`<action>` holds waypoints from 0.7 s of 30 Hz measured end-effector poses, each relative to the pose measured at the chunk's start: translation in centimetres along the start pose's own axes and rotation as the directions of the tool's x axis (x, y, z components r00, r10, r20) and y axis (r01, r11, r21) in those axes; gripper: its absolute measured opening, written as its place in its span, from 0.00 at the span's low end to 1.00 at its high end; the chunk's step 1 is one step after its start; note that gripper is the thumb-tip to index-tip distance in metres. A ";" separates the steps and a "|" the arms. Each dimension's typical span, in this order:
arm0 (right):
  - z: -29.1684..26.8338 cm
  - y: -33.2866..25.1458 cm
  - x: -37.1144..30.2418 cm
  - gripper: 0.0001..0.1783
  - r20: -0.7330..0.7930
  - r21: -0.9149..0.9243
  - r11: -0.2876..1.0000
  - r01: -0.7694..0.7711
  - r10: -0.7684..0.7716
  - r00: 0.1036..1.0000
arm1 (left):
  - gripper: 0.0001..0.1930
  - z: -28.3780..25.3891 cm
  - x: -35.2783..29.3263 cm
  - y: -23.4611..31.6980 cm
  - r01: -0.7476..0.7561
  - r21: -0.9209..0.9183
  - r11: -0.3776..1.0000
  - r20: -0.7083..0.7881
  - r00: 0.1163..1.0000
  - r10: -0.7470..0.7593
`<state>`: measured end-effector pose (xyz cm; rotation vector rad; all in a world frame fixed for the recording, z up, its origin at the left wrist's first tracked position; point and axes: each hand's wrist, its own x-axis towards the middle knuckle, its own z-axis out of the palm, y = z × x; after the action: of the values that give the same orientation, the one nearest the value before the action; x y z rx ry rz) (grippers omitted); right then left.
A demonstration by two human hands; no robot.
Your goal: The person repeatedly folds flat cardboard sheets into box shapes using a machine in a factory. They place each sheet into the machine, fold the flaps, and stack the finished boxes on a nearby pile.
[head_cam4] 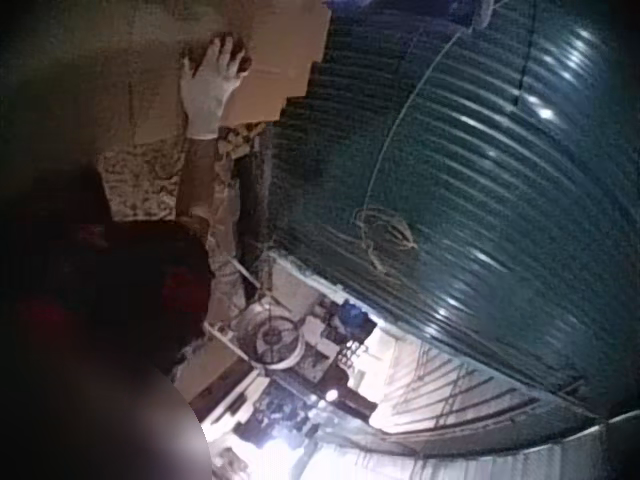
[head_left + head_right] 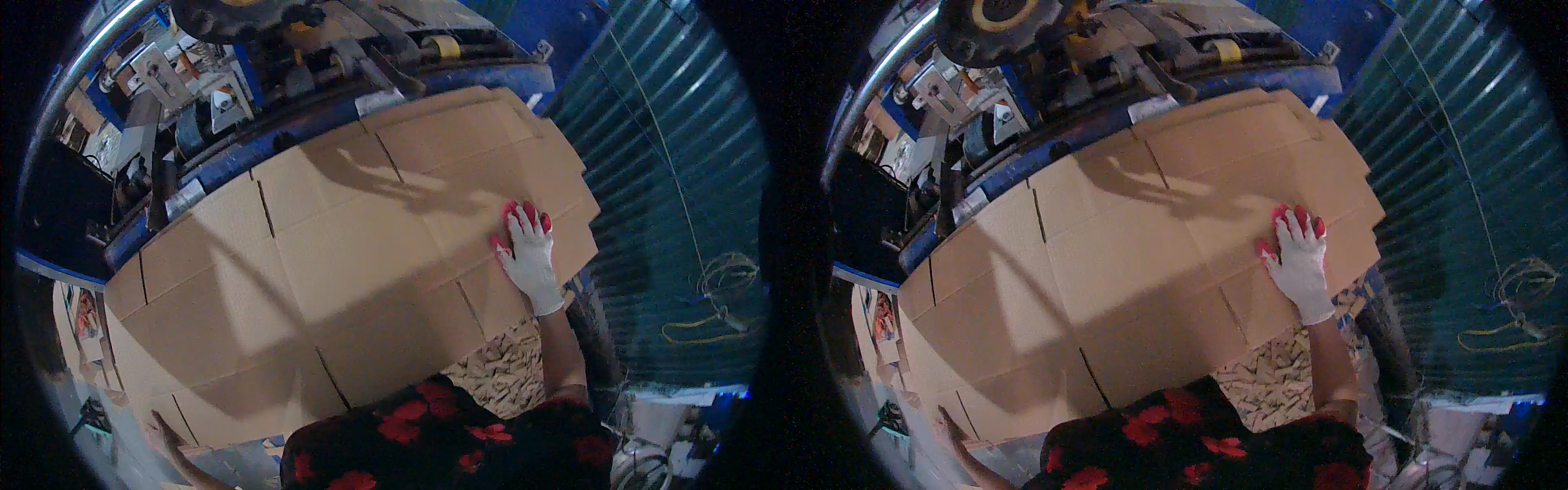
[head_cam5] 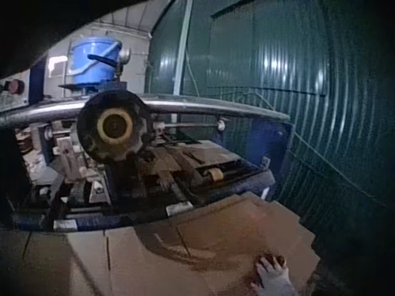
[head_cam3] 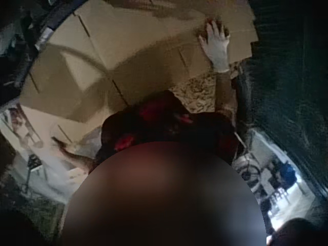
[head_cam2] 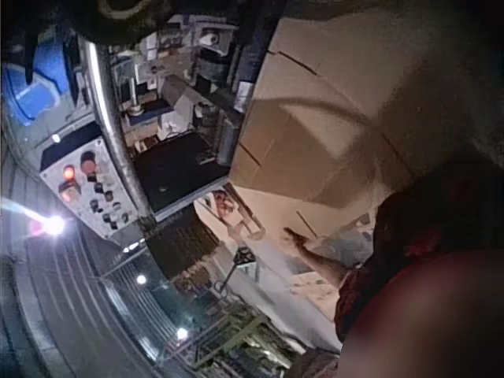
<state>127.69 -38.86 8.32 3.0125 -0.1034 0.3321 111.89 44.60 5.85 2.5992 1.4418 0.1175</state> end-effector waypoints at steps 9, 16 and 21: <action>0.6 3.0 -11.9 0.49 -0.346 0.214 0.753 -0.623 0.654 0.672 | 0.29 4.0 3.2 -8.4 -0.061 -0.297 0.953 0.086 0.992 0.090; 0.4 0.9 -14.6 0.20 0.357 0.931 -0.227 -0.287 0.736 0.575 | 0.28 5.4 7.3 -11.0 0.153 -0.873 0.463 0.178 0.984 0.012; -5.2 0.3 -13.4 0.23 0.211 0.960 -0.280 0.025 0.775 0.595 | 0.31 3.9 1.9 -5.1 0.223 -0.966 0.128 0.200 0.965 -0.172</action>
<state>113.51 -37.83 10.42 3.5268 -1.8507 2.5464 109.23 48.47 1.01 1.2242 1.0263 0.7156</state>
